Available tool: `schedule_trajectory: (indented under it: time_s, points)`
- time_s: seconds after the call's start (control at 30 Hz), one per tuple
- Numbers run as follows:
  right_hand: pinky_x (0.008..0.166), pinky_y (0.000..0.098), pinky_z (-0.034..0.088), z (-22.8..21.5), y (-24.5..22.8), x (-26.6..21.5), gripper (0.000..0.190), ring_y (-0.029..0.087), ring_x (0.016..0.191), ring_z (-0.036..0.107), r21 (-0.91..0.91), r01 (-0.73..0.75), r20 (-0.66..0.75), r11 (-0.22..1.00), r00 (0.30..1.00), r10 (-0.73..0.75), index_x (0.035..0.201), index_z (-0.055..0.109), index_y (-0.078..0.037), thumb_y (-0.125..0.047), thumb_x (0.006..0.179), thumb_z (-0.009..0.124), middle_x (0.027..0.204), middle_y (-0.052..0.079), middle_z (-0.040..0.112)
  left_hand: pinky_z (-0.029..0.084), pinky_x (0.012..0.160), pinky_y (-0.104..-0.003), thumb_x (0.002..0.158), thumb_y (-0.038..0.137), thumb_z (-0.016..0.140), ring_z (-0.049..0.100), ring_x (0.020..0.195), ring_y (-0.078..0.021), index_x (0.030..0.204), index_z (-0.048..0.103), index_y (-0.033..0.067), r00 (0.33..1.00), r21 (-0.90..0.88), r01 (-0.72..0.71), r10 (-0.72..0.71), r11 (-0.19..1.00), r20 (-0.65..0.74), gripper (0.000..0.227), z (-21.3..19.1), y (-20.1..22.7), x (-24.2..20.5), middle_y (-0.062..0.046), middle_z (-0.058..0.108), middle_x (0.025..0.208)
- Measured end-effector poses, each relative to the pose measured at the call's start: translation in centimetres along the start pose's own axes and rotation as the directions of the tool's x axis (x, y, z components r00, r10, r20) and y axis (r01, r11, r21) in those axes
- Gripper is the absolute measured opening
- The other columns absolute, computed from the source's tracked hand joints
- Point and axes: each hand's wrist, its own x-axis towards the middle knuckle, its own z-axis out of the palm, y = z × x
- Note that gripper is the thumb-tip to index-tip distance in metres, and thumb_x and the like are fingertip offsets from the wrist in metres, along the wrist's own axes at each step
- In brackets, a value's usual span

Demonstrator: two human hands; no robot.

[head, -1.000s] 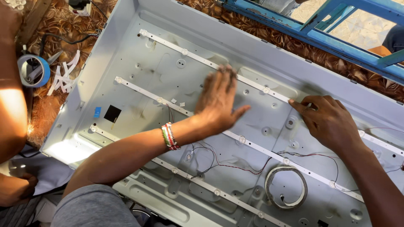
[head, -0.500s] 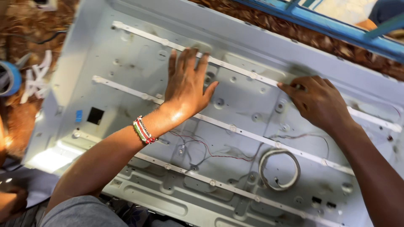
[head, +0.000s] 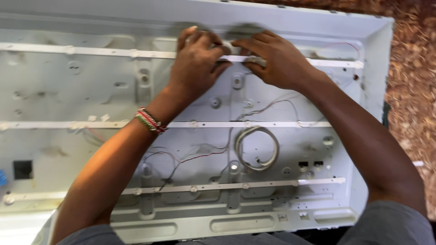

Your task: The person installs LED light strips inside a white appliance casing. They peel the backing from the adhesive strips and press them onto the interior surface, then connect wires between the strips.

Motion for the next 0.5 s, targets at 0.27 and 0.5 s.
schedule_trajectory:
  time_s: [0.27, 0.5]
  points:
    - [0.099, 0.0477, 0.044, -2.9, 1.2, -3.7, 0.038, 0.035, 0.114, 0.059, -0.044, -0.01, -0.092, 0.999, 0.996, 0.006, 0.139, 0.064, -0.009, -0.017, 0.102, 0.071, 0.125, 0.013, 0.064, 0.032, 0.113, -0.042, 0.107, 0.029, 0.08, 0.064, 0.106, -0.0272, 0.11, 0.083, 0.0152, 0.995, 0.051, -0.087, 0.09, 0.995, -0.053, 0.014, -1.1, 0.9, -0.1, -0.006, 0.074, 0.108]
    - [0.079, 0.0405, 0.054, -10.0, 5.6, -16.1, 0.022, 0.026, 0.095, 0.065, 0.11, -0.499, -0.318, 0.86, 0.802, 0.506, 0.135, 0.072, 0.001, -0.006, 0.114, 0.068, 0.119, 0.017, 0.073, 0.03, 0.117, -0.041, 0.11, 0.023, 0.087, 0.07, 0.106, -0.0258, 0.112, 0.087, 0.0136, 0.991, 0.135, -0.093, 0.104, 0.986, -0.081, 0.01, -0.9, 1.0, -0.8, -0.005, 0.077, 0.108]
